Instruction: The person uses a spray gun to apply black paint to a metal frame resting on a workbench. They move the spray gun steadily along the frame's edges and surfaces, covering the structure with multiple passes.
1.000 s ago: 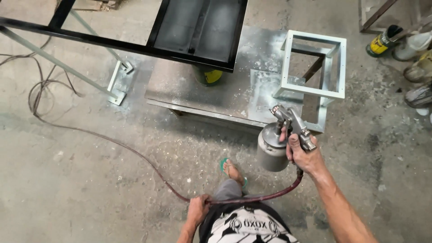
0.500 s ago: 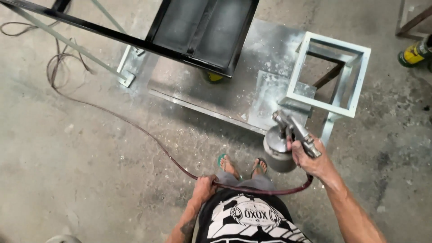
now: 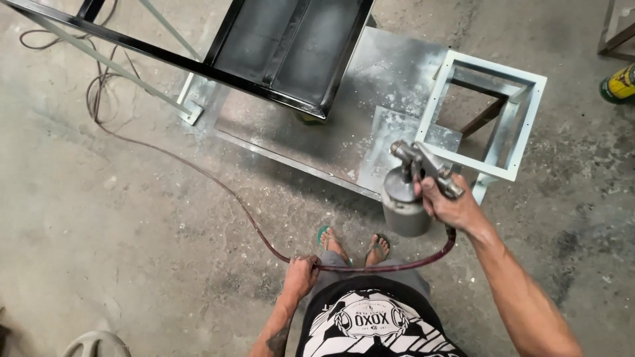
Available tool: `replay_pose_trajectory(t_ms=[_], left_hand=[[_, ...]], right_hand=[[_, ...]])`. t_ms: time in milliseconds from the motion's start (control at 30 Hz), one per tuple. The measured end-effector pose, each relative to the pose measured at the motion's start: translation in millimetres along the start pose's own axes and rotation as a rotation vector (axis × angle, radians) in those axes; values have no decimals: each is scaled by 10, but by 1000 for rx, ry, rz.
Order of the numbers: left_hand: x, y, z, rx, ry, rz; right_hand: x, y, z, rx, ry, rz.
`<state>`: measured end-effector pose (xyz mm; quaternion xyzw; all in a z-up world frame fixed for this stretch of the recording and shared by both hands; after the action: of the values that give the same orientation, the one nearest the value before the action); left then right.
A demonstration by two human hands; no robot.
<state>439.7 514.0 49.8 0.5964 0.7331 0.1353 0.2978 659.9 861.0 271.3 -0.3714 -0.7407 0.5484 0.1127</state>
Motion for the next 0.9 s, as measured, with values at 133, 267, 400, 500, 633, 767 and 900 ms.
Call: replay_pose_trajectory(t_ms=[133,267,400,500,633,767,900], left_hand=[[49,73,-151,-17,18,-43],[112,118,-275,3,106,-42],[171,206,-456,-33,178,-23],[223,259,-563,-72,199,-43],[295,207,-647,-17,237,-48],[292,221,-737,-12,255,-49],[326,59,-660,14,275,-21]], right_hand=[[262,-94,-200,36,70,126],[517,-271,-368,158,155,115],[861,-227,-504,189,239,96],[1052,-370,-574,288,286,85],[1394,-150,-629,369,340,86],[1499,-139,-639,388,426,57],[1384,-36,-513,431,435,71]])
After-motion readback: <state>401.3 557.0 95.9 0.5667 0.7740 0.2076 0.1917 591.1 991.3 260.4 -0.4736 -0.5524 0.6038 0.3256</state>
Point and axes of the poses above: each hand's wrist, its own x-axis towards the middle knuckle, its own z-axis out of the palm, y = z × x, the point moved 3 cm from there along x, towards the middle knuckle, and after that the axes turned 12 degrees about z, right-handed, at the moved point
